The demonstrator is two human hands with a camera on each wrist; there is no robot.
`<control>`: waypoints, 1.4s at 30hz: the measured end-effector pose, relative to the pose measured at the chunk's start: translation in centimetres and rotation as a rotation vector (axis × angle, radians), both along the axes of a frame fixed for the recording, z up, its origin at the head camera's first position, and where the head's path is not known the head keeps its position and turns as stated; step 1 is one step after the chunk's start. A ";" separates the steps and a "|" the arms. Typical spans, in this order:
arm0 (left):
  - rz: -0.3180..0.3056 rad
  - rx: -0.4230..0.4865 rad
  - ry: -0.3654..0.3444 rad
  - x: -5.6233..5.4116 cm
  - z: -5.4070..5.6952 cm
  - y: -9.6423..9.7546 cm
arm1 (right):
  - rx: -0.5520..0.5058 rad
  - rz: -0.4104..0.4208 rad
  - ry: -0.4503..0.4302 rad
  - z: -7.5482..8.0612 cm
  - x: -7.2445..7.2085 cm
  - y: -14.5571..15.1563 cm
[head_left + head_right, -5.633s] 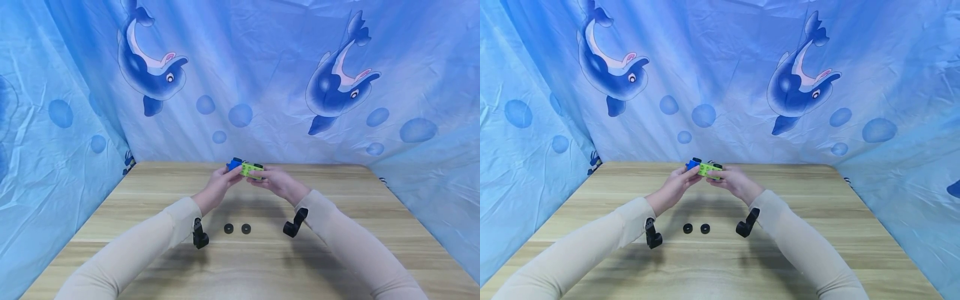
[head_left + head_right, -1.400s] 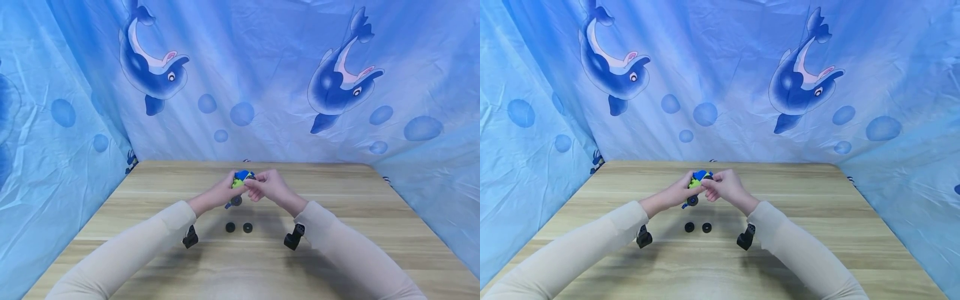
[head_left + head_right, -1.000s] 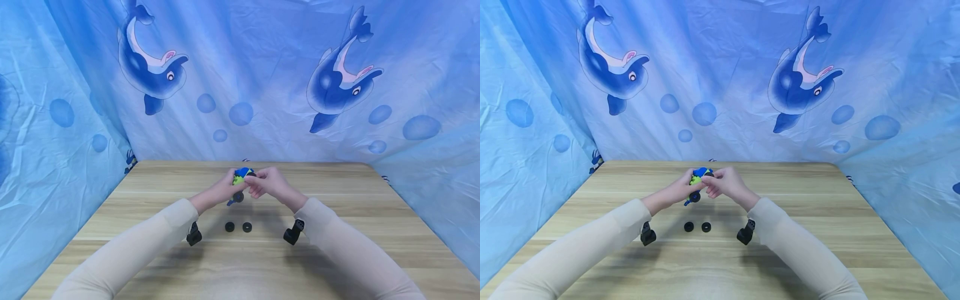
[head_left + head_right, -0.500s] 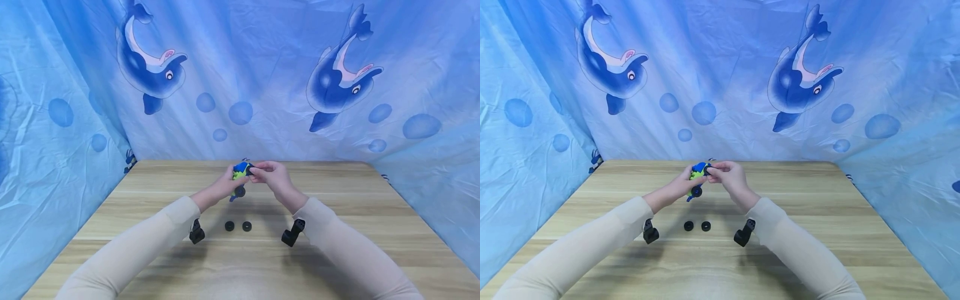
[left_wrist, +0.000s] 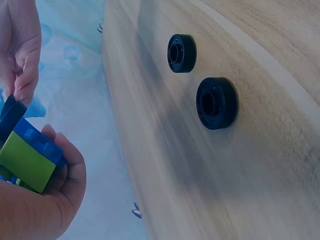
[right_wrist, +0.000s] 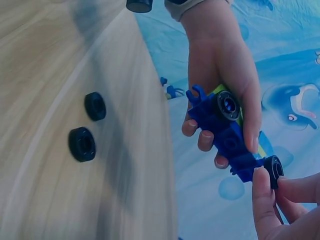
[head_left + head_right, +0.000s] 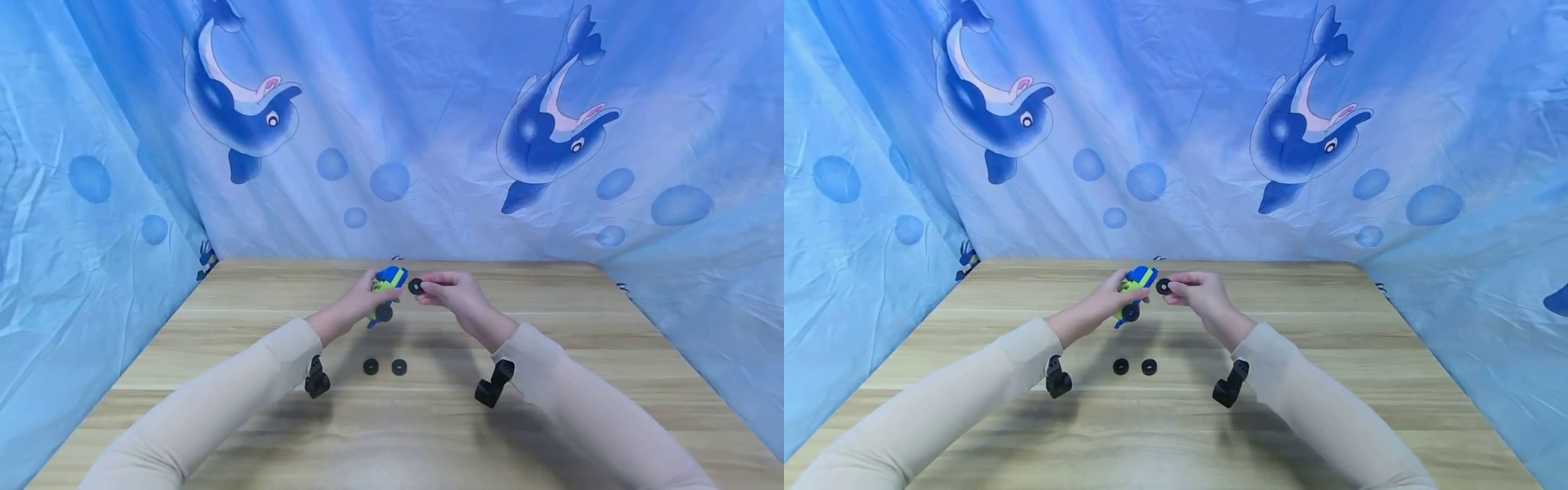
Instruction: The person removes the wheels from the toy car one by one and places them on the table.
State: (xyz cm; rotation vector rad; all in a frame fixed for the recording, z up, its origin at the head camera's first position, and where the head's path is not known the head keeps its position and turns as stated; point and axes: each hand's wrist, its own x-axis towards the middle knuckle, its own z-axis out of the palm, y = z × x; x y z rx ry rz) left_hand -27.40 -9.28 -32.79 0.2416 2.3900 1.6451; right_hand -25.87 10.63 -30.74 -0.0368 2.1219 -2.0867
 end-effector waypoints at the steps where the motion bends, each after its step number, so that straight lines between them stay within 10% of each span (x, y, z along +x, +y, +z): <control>1: -0.006 0.009 0.002 0.0 -0.1 0.0 | 0.010 0.003 -0.007 -0.1 0.1 0.2; 42: 0.006 -0.047 0.010 0.5 -2.0 -0.3 | 0.268 0.149 -0.158 -8.1 0.8 3.3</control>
